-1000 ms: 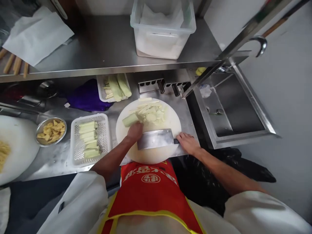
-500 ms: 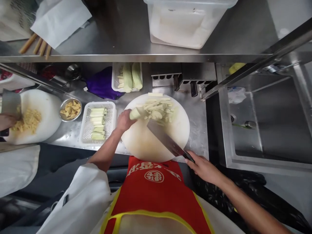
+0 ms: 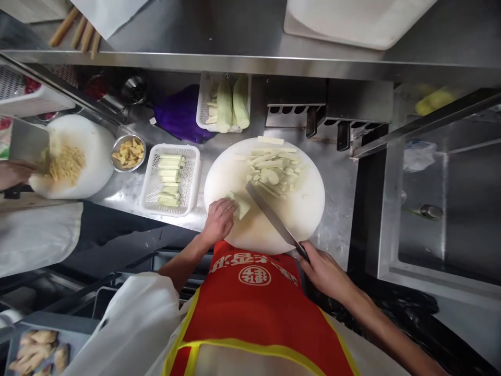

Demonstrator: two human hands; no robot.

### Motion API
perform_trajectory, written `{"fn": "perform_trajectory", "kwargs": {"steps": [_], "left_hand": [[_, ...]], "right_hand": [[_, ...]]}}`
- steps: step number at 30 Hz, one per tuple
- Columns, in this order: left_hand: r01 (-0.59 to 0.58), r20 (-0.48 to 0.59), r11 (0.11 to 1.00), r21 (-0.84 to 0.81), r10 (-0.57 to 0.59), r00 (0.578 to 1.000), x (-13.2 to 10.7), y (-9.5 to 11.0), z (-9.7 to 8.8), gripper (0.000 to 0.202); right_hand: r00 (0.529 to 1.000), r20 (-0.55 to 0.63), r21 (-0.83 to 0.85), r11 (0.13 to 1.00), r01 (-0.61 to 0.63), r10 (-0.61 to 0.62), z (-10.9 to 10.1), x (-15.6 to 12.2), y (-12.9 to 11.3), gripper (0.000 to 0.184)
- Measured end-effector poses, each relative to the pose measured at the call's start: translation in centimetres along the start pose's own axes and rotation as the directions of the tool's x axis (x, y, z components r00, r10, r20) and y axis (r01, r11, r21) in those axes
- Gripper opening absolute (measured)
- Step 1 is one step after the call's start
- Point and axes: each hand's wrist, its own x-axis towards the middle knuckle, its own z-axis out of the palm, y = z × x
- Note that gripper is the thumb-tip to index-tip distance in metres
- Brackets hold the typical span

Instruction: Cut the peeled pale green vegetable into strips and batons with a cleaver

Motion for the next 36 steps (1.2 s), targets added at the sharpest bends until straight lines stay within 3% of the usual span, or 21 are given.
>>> {"fn": "perform_trajectory", "kwargs": {"steps": [4,9,13,22,26,31,33,36], "left_hand": [[0.001,-0.129,1.000,0.024,0.002,0.992,-0.4,0.4,0.7,0.035],[-0.038,-0.147,0.999,-0.019,0.035,0.989,0.1,0.4,1.5,0.020],[-0.052,-0.185,0.999,0.003,0.052,0.981,0.4,0.0,2.0,0.013],[0.037,-0.107,0.997,-0.062,-0.044,0.993,-0.1,-0.9,3.9,0.020],[0.038,-0.102,0.998,-0.057,-0.044,0.994,-0.1,-0.9,3.9,0.021],[0.033,-0.125,0.995,-0.096,-0.045,0.991,-0.1,-0.9,3.7,0.019],[0.041,-0.137,0.994,-0.100,-0.055,0.989,0.0,-0.9,3.7,0.018],[0.034,-0.186,0.995,-0.099,-0.052,0.981,0.4,-0.6,3.6,0.017]], "right_hand": [[0.999,0.020,-0.043,0.998,0.041,-0.040,-1.2,-0.2,-2.2,0.031],[0.993,0.008,-0.121,0.985,0.119,-0.119,-3.6,-1.1,-5.7,0.033],[0.984,0.094,-0.249,0.954,0.168,-0.149,-5.1,-1.3,-7.4,0.033],[0.970,0.227,-0.345,0.925,0.157,-0.080,-7.1,-1.0,-9.1,0.024],[0.957,0.288,-0.380,0.915,0.138,-0.024,-6.7,2.7,-10.9,0.019],[0.952,0.300,-0.411,0.893,0.184,-0.059,-4.3,8.9,-12.1,0.019],[0.955,0.288,-0.399,0.898,0.187,-0.071,-3.7,9.2,-11.3,0.020],[0.955,0.294,-0.382,0.910,0.160,-0.045,-4.0,6.1,-8.3,0.020]]}}
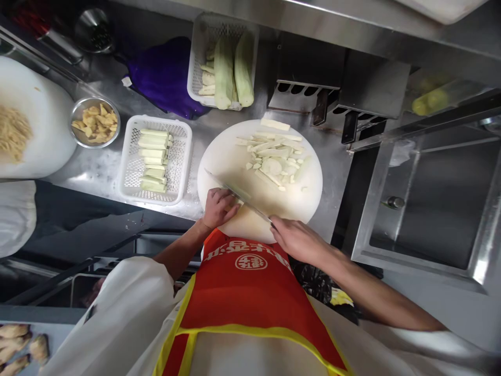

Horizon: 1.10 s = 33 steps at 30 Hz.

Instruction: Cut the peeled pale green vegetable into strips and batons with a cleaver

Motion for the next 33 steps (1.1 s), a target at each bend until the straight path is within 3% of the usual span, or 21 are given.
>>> {"fn": "perform_trajectory", "kwargs": {"steps": [4,8,11,16,20,24,33], "left_hand": [[-0.033,-0.099,0.999,-0.019,0.031,0.995,0.4,0.8,-0.7,0.020],[0.063,-0.005,0.998,-0.011,-0.063,0.998,-1.0,1.2,-2.2,0.034],[0.078,0.085,0.997,0.021,-0.080,0.993,-3.4,0.9,-3.5,0.043],[0.056,0.103,0.991,0.118,-0.068,0.992,-5.6,0.5,-4.7,0.046],[-0.049,0.221,0.998,0.049,0.037,0.975,-4.5,0.6,-4.5,0.045],[-0.033,0.288,0.999,0.021,0.026,0.957,-2.8,0.6,-4.5,0.040],[-0.047,0.246,0.999,-0.009,0.048,0.968,-1.3,0.8,-4.5,0.036]], "right_hand": [[0.999,0.008,0.028,0.999,-0.043,0.042,2.9,-7.6,4.5,0.019],[0.997,-0.038,0.115,0.991,-0.067,0.072,5.4,-11.9,6.7,0.019],[0.994,-0.076,0.174,0.983,-0.058,0.072,6.7,-11.3,6.4,0.019],[0.995,-0.092,0.153,0.988,-0.031,0.046,7.4,-7.8,5.1,0.020],[0.993,-0.115,0.130,0.991,-0.016,0.031,6.0,-5.7,3.4,0.020],[0.993,-0.118,0.080,0.997,-0.010,0.019,3.6,-5.4,0.7,0.023],[1.000,-0.026,-0.094,0.996,-0.008,0.006,-0.5,-5.0,-3.6,0.017]]}}
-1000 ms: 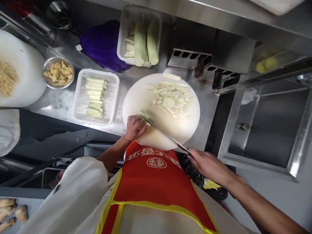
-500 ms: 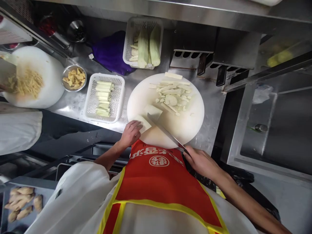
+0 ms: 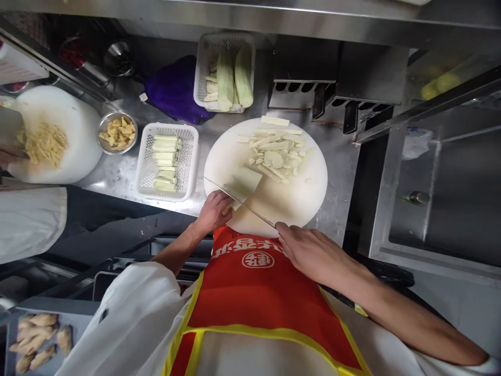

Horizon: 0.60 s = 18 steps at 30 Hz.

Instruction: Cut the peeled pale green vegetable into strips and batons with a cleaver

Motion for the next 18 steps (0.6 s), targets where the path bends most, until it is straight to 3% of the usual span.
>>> {"fn": "perform_trajectory", "kwargs": {"steps": [5,13,18], "left_hand": [[0.053,0.036,0.998,-0.018,-0.052,0.998,0.0,-0.2,0.2,0.036],[0.013,-0.001,1.000,-0.001,-0.013,1.000,0.0,-0.2,0.2,0.032],[0.050,0.020,0.998,-0.040,-0.049,0.999,-0.6,-0.4,0.4,0.033]], "right_hand": [[1.000,0.010,0.002,1.000,0.006,-0.006,-0.9,0.8,-0.4,0.017],[0.998,0.046,0.001,0.999,0.034,-0.034,-2.3,2.8,-0.8,0.017],[0.993,0.116,0.076,0.996,-0.045,0.036,-2.0,-0.4,0.9,0.016]]}}
